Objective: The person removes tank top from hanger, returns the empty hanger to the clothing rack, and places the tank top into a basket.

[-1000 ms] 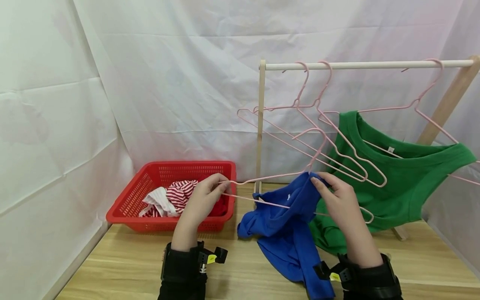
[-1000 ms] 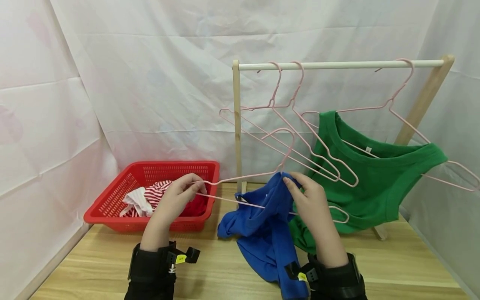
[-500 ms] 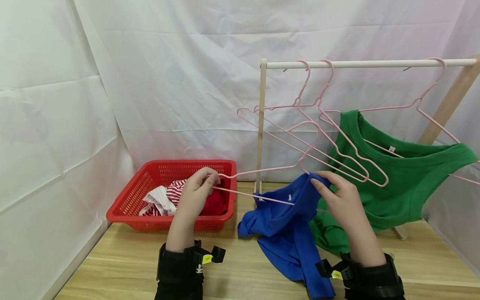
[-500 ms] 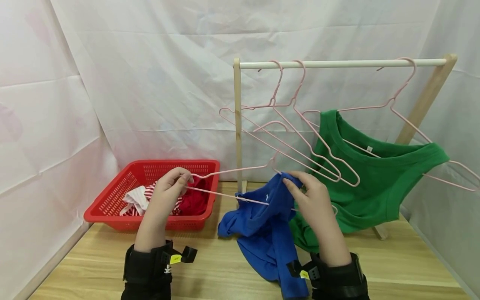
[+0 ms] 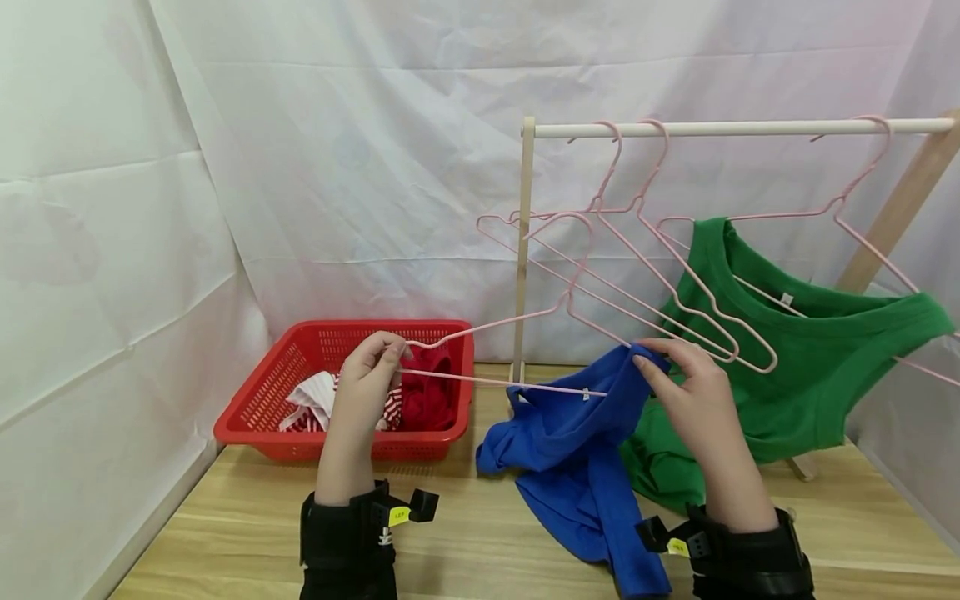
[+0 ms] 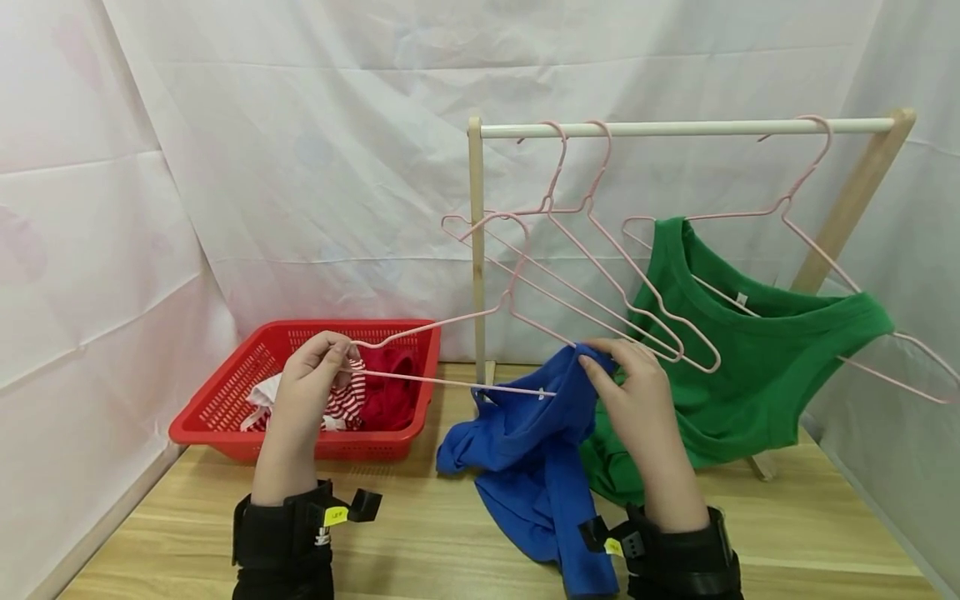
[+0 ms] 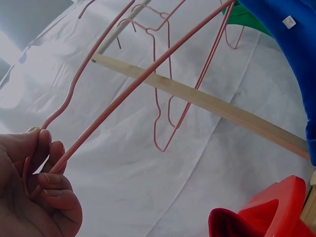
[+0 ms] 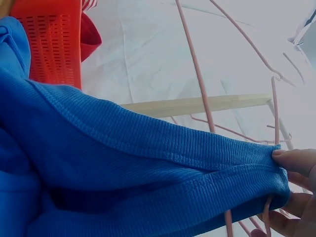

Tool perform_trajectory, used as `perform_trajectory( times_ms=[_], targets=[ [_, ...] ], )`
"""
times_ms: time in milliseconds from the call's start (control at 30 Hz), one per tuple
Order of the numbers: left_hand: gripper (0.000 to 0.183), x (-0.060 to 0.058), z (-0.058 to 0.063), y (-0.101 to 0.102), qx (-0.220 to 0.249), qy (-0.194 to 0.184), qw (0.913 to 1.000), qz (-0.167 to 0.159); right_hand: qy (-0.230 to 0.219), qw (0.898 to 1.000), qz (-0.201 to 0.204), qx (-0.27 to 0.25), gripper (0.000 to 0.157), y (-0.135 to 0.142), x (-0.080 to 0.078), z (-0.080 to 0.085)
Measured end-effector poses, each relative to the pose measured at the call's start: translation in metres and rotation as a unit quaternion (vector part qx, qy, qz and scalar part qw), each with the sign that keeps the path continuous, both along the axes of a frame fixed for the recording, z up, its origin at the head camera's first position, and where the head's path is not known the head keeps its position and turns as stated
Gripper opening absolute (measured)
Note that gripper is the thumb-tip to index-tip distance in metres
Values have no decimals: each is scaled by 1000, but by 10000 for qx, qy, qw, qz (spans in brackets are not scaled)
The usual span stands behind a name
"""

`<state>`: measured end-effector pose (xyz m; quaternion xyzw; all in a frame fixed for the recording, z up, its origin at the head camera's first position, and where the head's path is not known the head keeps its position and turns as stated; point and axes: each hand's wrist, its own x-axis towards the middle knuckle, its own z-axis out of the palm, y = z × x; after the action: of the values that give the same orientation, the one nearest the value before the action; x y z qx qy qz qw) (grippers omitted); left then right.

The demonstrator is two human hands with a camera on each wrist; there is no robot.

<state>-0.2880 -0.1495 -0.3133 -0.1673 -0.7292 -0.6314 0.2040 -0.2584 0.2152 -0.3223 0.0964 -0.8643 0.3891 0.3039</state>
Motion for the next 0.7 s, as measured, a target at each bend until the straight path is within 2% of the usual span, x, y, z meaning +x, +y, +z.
perform_trajectory(
  times_ms=[167,500,700],
  targets=[
    [24,1,1,-4,216,-102,9997,102,-28,10000,-57,-31,30,3,0,1],
    [24,2,0,-13,654,30,9978,123,-7,10000,-28,-6,30,8,-1,0],
    [25,3,0,-16,926,-116,9953,249,-53,9998,-128,122,29,9,-1,0]
  ],
)
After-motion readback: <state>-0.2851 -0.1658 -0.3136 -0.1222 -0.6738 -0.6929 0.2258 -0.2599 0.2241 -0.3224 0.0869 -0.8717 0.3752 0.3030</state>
